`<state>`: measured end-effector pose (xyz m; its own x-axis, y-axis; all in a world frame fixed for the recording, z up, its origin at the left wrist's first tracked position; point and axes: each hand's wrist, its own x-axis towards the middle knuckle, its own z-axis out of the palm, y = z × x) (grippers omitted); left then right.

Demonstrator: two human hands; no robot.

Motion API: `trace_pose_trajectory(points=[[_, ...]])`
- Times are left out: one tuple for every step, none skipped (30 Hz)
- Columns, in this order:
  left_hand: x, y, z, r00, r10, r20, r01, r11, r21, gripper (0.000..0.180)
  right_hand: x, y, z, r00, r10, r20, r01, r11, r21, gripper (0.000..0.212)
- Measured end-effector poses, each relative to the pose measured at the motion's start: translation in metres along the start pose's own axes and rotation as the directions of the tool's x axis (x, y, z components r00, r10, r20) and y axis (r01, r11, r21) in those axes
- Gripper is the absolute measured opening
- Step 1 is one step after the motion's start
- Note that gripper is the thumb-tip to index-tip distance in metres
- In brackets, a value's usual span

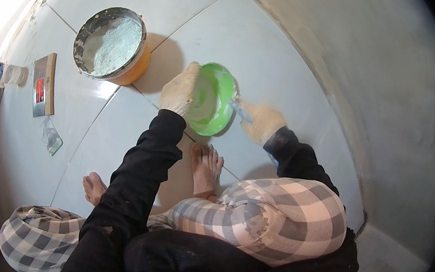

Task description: The person scoops white grout from a green bowl with a rubber float and spreads it into the gaps between white floor tiles. They repeatedly reload the float and work along the tile seams, smoothing the grout into the joints.

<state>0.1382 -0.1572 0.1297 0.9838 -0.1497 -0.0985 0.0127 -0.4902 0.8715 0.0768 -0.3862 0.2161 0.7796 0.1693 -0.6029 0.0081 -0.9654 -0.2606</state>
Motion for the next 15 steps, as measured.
trace_pose_trajectory(points=[[0.0,0.003,0.001,0.999,-0.042,0.011,0.042,0.998,-0.05,0.052,-0.005,-0.006,-0.003,1.0,-0.028,-0.006,0.028,0.998,-0.051,0.053],[0.002,0.007,0.002,0.998,-0.056,-0.006,0.055,0.994,-0.099,0.056,-0.009,-0.01,-0.006,0.998,-0.056,-0.011,0.055,0.993,-0.103,0.051],[0.002,0.009,0.002,0.998,-0.07,0.006,0.07,0.988,-0.137,0.058,-0.012,-0.013,-0.01,0.996,-0.084,-0.017,0.081,0.985,-0.155,0.049],[0.002,0.01,0.002,0.996,-0.085,0.028,0.089,0.977,-0.191,0.061,-0.013,-0.014,-0.015,0.995,-0.084,-0.053,0.071,0.976,-0.205,0.048],[0.003,0.011,0.003,0.987,-0.157,0.039,0.162,0.958,-0.235,0.064,-0.013,-0.013,-0.02,0.989,-0.111,-0.103,0.084,0.969,-0.231,0.047],[0.003,0.011,0.004,0.982,-0.18,0.061,0.189,0.947,-0.258,0.063,-0.011,-0.011,-0.025,0.979,-0.137,-0.152,0.095,0.961,-0.259,0.046],[0.004,0.011,0.005,0.983,-0.175,0.058,0.184,0.944,-0.275,0.062,-0.007,-0.008,-0.031,0.958,-0.19,-0.216,0.129,0.955,-0.268,0.046],[0.004,0.01,0.005,0.984,-0.17,0.056,0.179,0.94,-0.291,0.062,-0.002,-0.005,-0.035,0.93,-0.241,-0.277,0.162,0.946,-0.28,0.045],[0.005,0.01,0.006,0.99,-0.141,0.026,0.142,0.943,-0.302,0.062,0.003,-0.002,-0.038,0.933,-0.234,-0.275,0.14,0.937,-0.321,0.045],[0.004,0.009,0.006,0.992,-0.128,0.018,0.128,0.951,-0.28,0.059,0.009,0.001,-0.039,0.935,-0.228,-0.272,0.12,0.925,-0.361,0.044],[0.004,0.008,0.005,0.99,-0.141,0.025,0.142,0.944,-0.299,0.056,0.013,0.003,-0.038,0.937,-0.223,-0.268,0.102,0.911,-0.399,0.044],[0.004,0.007,0.003,0.984,-0.168,0.052,0.176,0.942,-0.286,0.052,0.018,0.003,-0.035,0.959,-0.193,-0.208,0.089,0.899,-0.429,0.042],[0.004,0.005,0.0,0.992,-0.123,0.04,0.129,0.97,-0.208,0.046,0.02,0.004,-0.031,0.962,-0.188,-0.199,0.09,0.904,-0.418,0.041],[0.003,0.005,-0.004,0.997,-0.078,0.028,0.081,0.988,-0.129,0.041,0.021,0.003,-0.027,0.965,-0.184,-0.188,0.094,0.908,-0.408,0.04],[0.003,0.003,-0.009,0.999,0.045,-0.004,-0.045,0.999,0.022,0.035,0.02,0.002,-0.021,0.967,-0.18,-0.178,0.097,0.912,-0.399,0.04]])
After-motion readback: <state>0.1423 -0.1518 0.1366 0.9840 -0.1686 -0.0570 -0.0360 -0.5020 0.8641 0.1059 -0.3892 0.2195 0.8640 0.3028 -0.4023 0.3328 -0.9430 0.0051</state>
